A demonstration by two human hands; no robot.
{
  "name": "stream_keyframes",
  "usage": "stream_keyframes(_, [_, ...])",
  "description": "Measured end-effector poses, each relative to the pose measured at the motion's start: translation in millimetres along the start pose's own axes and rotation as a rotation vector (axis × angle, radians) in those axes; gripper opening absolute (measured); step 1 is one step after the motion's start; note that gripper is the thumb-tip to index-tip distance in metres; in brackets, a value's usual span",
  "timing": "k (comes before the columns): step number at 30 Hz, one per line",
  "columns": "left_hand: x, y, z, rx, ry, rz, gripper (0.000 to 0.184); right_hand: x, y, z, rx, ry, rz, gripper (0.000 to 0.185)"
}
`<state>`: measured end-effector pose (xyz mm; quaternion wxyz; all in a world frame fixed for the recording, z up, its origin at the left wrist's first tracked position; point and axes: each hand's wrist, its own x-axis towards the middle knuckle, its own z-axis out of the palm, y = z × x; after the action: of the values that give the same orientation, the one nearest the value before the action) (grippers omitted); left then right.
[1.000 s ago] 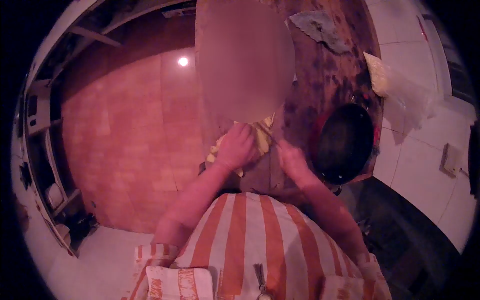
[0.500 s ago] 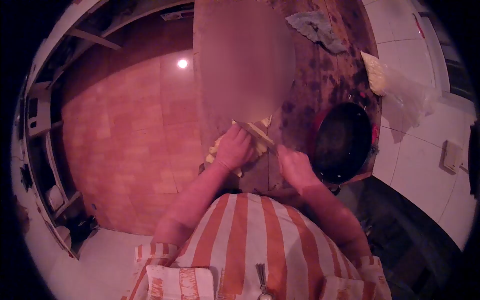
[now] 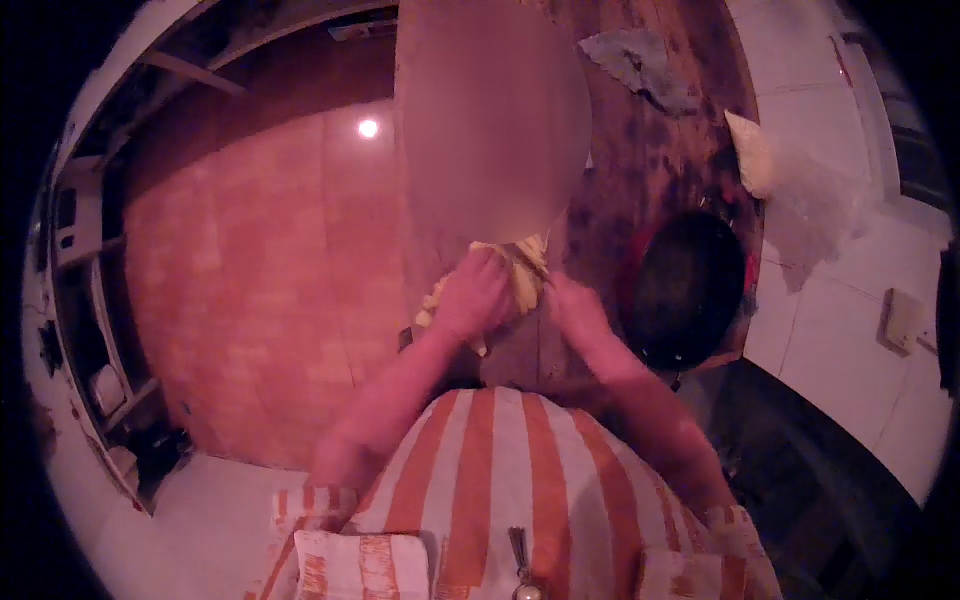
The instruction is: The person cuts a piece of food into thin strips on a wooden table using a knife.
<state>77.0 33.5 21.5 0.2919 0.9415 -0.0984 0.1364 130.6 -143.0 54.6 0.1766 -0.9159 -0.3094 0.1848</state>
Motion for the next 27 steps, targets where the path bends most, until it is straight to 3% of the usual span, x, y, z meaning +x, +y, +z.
stream_keyframes(2, [-5, 0, 1, -0.052, -0.008, -0.019, 0.043, 2, -7, -8, 0.098, 0.096, 0.009, 0.008])
stream_keyframes(9, [-3, 6, -5, -0.003, 0.028, -0.036, 0.038, -24, -14, -34, -0.078, -0.106, -0.018, 0.012])
stream_keyframes(13, [-2, 3, -3, -0.014, 0.012, -0.009, 0.046, -20, -19, -43, -0.124, -0.171, 0.002, 0.013])
stream_keyframes(17, [3, 7, -7, 0.019, 0.059, -0.002, 0.038, -14, -19, -41, -0.104, -0.186, 0.000, 0.014])
stream_keyframes(20, [-4, 2, -1, -0.041, -0.046, -0.047, 0.047, 2, -21, -27, -0.155, -0.192, 0.002, 0.014])
stream_keyframes(24, [-6, -1, 2, -0.012, 0.041, 0.025, 0.046, 9, -14, -10, -0.160, -0.172, 0.013, 0.013])
stream_keyframes(27, [-3, -2, 4, -0.006, -0.032, -0.026, 0.045, 8, -16, -20, -0.160, -0.178, 0.055, 0.012])
